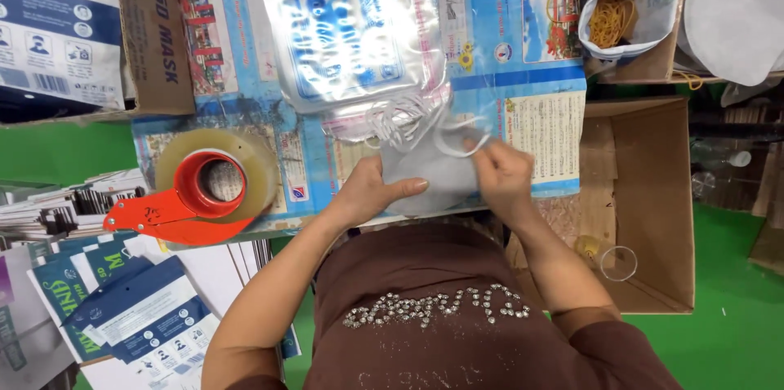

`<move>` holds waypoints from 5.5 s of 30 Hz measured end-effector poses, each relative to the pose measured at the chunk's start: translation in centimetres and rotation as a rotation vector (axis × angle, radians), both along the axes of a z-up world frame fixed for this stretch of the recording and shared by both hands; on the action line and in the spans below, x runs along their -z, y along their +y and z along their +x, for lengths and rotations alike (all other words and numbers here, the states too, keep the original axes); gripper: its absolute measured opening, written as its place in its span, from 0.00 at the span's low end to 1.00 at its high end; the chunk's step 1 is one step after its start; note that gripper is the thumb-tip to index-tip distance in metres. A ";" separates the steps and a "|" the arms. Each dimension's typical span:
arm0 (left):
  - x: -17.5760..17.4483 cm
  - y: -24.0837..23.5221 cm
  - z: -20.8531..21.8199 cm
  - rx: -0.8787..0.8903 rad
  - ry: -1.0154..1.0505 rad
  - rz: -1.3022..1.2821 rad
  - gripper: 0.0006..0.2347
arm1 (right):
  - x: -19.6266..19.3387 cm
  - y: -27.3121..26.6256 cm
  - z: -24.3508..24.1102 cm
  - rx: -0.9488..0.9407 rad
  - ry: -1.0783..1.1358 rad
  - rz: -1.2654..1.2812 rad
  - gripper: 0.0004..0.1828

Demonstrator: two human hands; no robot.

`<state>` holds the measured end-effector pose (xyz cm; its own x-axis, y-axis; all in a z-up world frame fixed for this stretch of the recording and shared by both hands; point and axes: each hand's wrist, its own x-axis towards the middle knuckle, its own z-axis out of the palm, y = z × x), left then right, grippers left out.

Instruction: The recorder is taking face masks from a conveyor belt and putting them into individual plastic bags.

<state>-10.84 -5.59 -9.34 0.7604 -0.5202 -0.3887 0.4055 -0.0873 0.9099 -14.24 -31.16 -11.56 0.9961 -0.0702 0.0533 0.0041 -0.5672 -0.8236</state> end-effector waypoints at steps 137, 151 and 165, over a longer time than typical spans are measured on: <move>-12.4 -2.0 0.3 0.032 -0.435 0.060 0.35 | -17.2 3.0 5.7 -0.402 -0.648 -0.567 0.16; -8.5 -3.1 2.7 0.011 0.057 -0.288 0.18 | 12.2 -30.8 -16.3 0.166 -0.338 0.982 0.12; -10.2 -5.1 0.9 0.036 0.114 -0.333 0.20 | -6.9 -14.5 -6.4 0.207 0.097 0.416 0.12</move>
<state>-9.97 -10.71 0.87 0.7008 -0.6584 -0.2746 0.5085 0.1910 0.8396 -20.62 -45.61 -4.65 0.9580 -0.2634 -0.1137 -0.1620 -0.1695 -0.9721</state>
